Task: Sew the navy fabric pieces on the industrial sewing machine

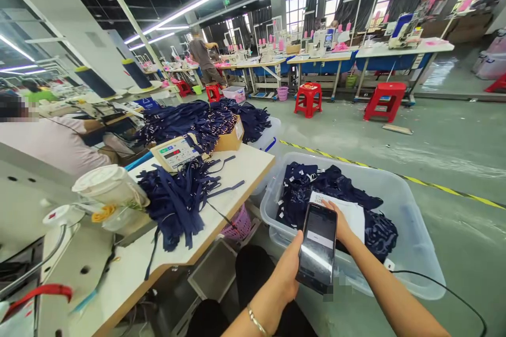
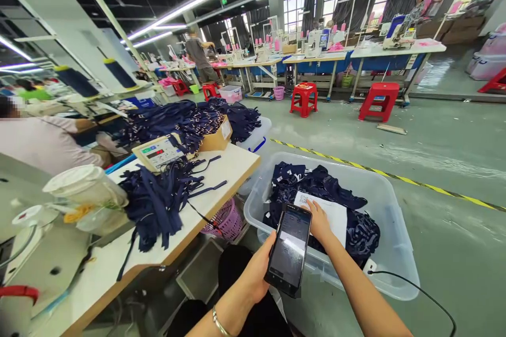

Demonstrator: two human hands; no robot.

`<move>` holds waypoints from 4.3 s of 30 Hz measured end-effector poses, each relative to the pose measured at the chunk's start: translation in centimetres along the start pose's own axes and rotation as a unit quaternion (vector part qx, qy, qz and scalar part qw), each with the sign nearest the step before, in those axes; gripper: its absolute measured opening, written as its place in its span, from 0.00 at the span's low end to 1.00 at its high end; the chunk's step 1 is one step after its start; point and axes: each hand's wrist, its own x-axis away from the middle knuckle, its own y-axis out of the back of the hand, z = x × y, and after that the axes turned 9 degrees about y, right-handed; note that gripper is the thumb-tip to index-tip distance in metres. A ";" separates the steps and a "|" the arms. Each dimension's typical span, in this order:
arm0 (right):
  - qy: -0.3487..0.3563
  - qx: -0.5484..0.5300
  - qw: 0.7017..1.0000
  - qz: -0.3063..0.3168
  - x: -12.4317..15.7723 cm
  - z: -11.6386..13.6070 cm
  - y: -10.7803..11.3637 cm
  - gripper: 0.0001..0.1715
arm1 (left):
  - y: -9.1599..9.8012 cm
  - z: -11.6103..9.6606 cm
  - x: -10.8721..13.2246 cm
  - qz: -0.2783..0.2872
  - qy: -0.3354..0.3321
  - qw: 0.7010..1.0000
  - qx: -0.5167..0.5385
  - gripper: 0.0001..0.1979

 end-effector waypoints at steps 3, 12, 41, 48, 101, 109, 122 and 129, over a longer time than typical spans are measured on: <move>-0.016 -0.021 0.999 -0.034 0.5 0.6 0.3 0.18 | 0.3 -0.3 0.7 -0.006 0.001 1.000 0.010 0.26; -0.146 -0.141 0.977 -0.067 8.0 5.8 3.4 0.22 | 1.2 -0.5 2.6 0.006 0.013 0.999 0.036 0.26; -0.147 -0.448 0.879 0.066 4.0 25.6 1.5 0.23 | 8.6 2.3 10.8 -0.014 -0.153 0.986 0.062 0.29; -0.140 -0.510 0.828 0.186 5.6 27.2 1.5 0.31 | 10.1 3.0 12.2 -0.052 -0.166 0.973 0.154 0.28; -0.120 -0.600 0.740 0.278 8.9 29.9 0.5 0.43 | 11.5 4.2 13.8 -0.094 -0.245 0.953 0.150 0.28; -0.118 -0.578 0.758 0.278 9.2 29.4 -0.1 0.41 | 11.7 4.3 13.7 -0.090 -0.251 0.952 0.151 0.29; -0.114 -0.568 0.762 0.291 9.2 29.9 0.2 0.44 | 11.6 4.5 13.7 -0.097 -0.246 0.952 0.152 0.29; -0.117 -0.573 0.758 0.288 9.5 29.4 0.1 0.45 | 11.4 4.5 13.7 -0.097 -0.234 0.954 0.164 0.30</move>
